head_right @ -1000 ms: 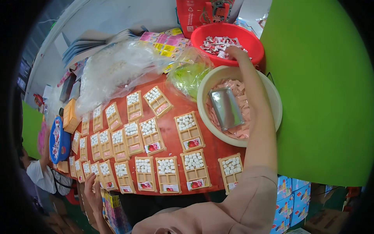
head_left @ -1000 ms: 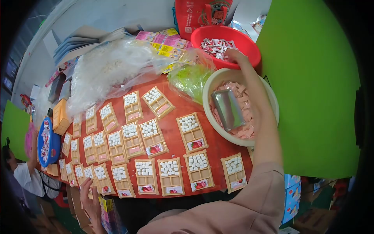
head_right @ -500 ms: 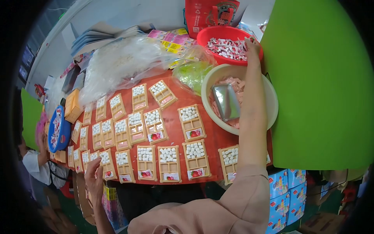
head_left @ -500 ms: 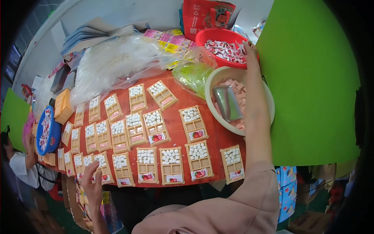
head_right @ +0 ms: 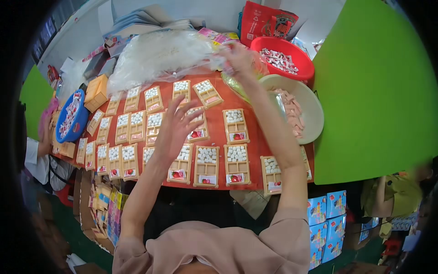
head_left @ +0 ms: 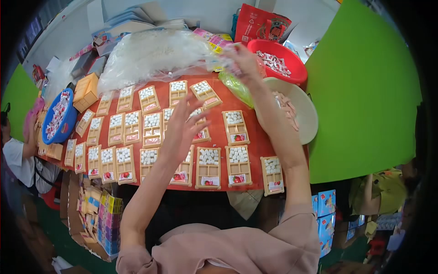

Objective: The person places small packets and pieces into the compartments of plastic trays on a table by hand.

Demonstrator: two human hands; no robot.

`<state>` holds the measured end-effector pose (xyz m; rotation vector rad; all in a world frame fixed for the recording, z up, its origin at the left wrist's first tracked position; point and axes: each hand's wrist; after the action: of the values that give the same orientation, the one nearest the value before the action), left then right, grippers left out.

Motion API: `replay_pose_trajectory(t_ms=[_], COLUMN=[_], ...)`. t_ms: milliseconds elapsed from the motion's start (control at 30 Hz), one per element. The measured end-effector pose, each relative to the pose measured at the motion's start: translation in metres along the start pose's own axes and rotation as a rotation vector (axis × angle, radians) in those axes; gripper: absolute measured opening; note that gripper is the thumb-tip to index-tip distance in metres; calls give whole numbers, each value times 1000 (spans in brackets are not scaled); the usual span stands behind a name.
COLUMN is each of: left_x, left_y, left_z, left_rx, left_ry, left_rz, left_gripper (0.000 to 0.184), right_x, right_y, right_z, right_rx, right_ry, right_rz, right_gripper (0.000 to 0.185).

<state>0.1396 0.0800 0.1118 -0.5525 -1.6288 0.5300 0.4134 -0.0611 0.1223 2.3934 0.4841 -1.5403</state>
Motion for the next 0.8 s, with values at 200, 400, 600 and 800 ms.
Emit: replay_pose_trajectory(t_ms=[200,400,600,800], left_x=[11,37,50,50], left_y=[66,94,135,162], left_z=[-56,-14,6,28], left_rx=[26,74,148,240], left_ry=[-55,-163,-185,-193], left_rz=[428,455,470,525], left_gripper=[33,51,50,49], right_x=[-24,-27,-25,-28], right_y=[-174,-253,-297,-324], right_z=[97,127,146,164], right_rx=[-171,-68,-2,-23], right_ry=[271,345,431,347], right_rz=[437,396,467,465], right_gripper=[39,34,31,31])
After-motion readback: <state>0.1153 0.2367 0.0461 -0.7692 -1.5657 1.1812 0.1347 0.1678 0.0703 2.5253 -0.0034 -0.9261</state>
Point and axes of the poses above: each hand's wrist, its own z-axis away from the middle knuckle, its own y-axis out of the back of the hand, x = y × z, and after that the axes turned 8 degrees about -x, right-handed
